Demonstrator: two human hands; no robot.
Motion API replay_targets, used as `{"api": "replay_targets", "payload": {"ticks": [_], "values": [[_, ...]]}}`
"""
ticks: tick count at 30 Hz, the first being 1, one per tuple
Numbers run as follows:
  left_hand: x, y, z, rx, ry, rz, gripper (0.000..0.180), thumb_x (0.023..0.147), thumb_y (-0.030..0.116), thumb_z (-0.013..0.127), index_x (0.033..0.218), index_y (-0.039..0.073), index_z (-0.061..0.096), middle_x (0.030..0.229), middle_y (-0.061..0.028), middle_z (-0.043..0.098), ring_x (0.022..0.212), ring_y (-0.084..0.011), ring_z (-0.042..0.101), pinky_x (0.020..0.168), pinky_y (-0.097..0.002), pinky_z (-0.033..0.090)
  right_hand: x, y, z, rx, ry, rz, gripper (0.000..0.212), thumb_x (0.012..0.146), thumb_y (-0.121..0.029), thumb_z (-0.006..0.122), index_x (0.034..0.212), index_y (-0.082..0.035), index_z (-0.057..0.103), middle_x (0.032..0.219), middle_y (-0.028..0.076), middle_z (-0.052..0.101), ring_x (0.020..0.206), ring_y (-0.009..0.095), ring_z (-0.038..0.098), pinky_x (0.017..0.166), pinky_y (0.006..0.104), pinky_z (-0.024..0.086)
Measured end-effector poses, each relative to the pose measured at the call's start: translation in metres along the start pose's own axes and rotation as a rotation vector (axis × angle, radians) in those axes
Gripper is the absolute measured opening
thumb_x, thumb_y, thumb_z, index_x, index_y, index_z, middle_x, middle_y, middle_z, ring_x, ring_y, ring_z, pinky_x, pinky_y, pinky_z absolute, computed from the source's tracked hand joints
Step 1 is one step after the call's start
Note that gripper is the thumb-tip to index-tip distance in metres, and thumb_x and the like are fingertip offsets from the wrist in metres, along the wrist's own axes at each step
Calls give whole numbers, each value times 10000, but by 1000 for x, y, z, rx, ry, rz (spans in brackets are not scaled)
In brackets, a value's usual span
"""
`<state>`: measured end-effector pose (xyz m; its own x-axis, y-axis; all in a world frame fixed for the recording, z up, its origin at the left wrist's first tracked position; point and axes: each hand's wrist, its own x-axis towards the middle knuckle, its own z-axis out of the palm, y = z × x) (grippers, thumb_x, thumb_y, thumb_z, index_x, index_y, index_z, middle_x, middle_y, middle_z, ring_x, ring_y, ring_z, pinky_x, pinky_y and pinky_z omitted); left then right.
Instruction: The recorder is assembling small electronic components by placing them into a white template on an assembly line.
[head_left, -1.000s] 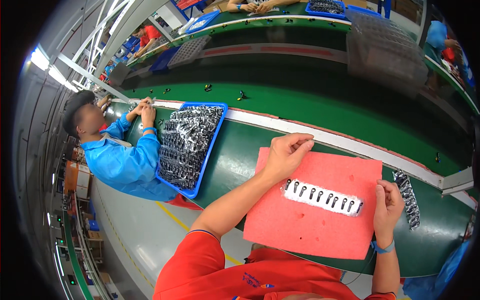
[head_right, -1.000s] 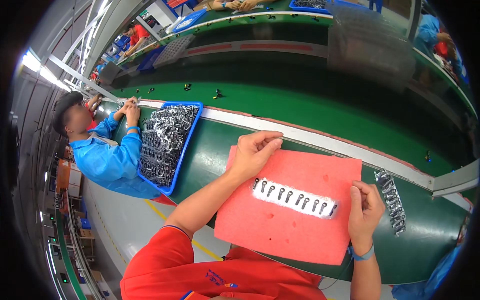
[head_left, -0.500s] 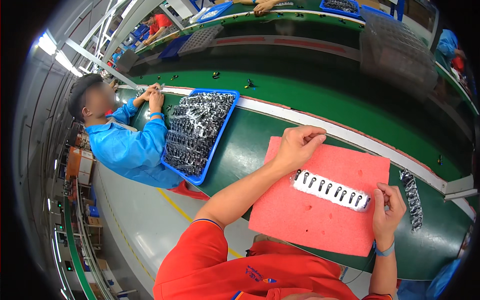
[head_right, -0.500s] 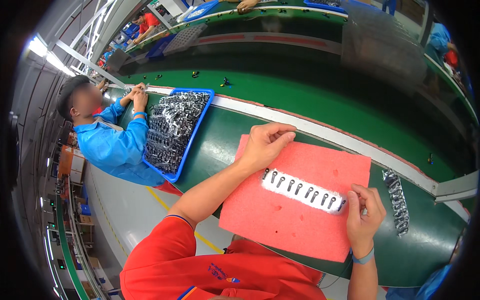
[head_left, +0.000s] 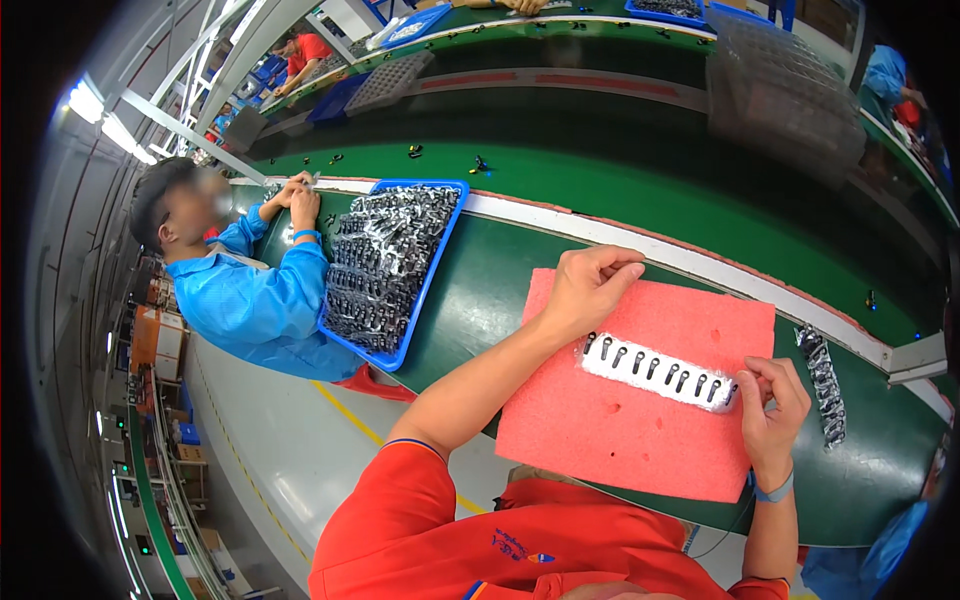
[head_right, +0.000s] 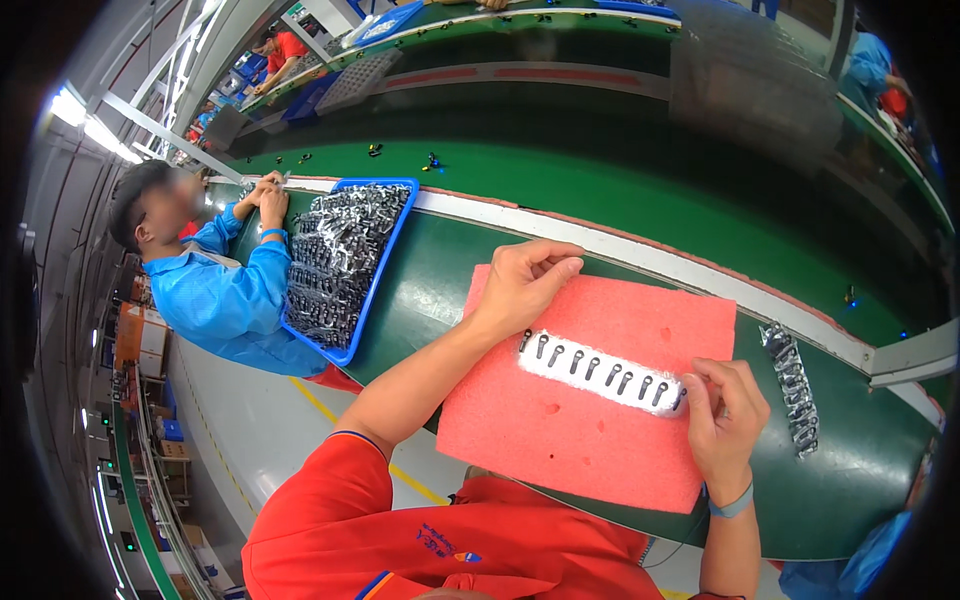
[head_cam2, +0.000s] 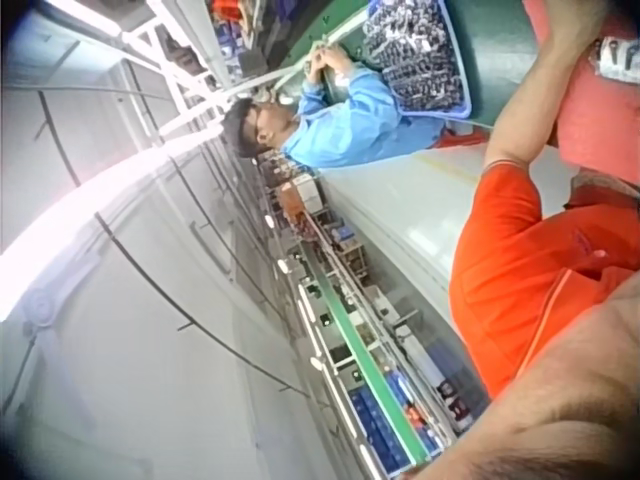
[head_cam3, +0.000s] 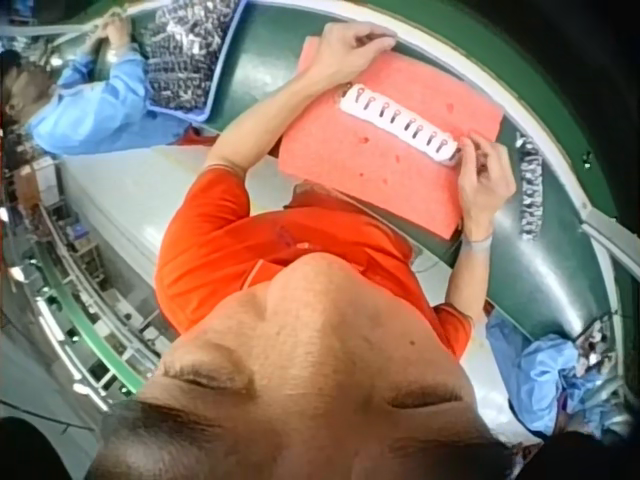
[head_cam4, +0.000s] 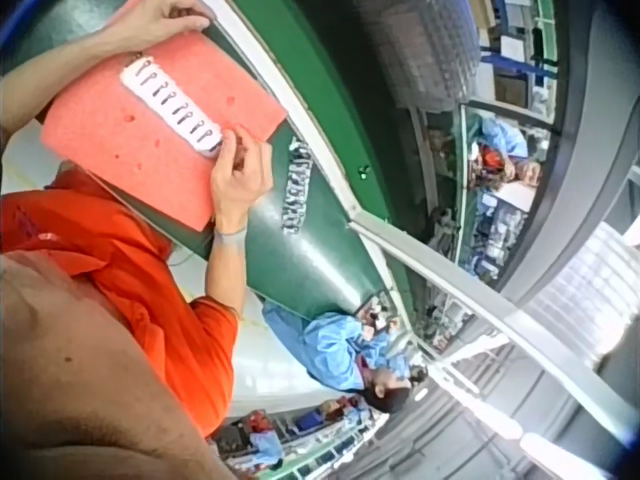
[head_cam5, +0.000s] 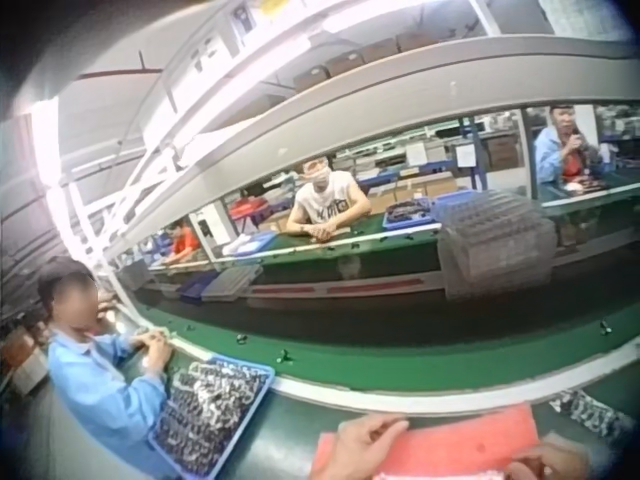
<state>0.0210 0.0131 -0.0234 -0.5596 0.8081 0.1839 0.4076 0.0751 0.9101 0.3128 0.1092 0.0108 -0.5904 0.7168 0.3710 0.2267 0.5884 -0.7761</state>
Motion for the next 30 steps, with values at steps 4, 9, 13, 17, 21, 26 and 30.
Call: {"api": "replay_targets", "payload": {"ticks": [4,9,13,17,21,26,30], "values": [[3,-16,3,-11,57,55,171,937,110,764,1060,-3,796,899,-111,799,755,-112,697,696,-286,563,13,-1,-11,-120,-60,-150,119,865,34,763,977,8,731,879,91,672,575,125,532,527,260,409],[6,-6,-6,-26,23,-22,185,957,80,751,1102,-30,783,919,-72,788,805,-95,694,740,-258,561,24,6,-28,-107,-37,-139,115,840,23,781,944,-17,750,841,79,679,558,130,543,515,265,413],[6,-6,-3,-48,7,-69,187,966,73,742,1119,-30,778,908,-65,781,802,-102,703,748,-252,567,21,16,-34,-120,-160,-143,122,832,16,788,944,-32,776,814,68,689,566,126,562,517,263,427],[4,-9,-1,-48,-7,-56,192,974,77,736,1128,-33,774,913,-78,781,825,-111,714,770,-253,573,15,14,-27,-42,-213,-189,171,817,-43,833,984,-47,795,835,74,710,613,171,649,550,292,508],[-3,-2,-5,51,6,25,182,954,68,740,1109,-21,779,946,-97,782,855,-166,734,795,-290,578,10,17,-21,-94,-282,-154,186,806,-107,854,977,-61,796,838,76,707,651,209,673,581,313,533],[-18,41,0,372,-133,569,240,846,50,788,1085,34,781,953,-112,755,890,-302,734,792,-378,585,9,22,-22,-164,-277,-164,159,817,-127,822,959,-69,780,829,68,695,659,246,671,594,347,537],[-51,64,28,346,-498,701,354,773,130,826,1114,62,763,1238,-126,700,1151,-358,655,993,-482,520,11,18,-25,-134,-323,-132,199,809,-120,844,988,-61,779,837,68,698,656,220,681,589,330,550]]}}
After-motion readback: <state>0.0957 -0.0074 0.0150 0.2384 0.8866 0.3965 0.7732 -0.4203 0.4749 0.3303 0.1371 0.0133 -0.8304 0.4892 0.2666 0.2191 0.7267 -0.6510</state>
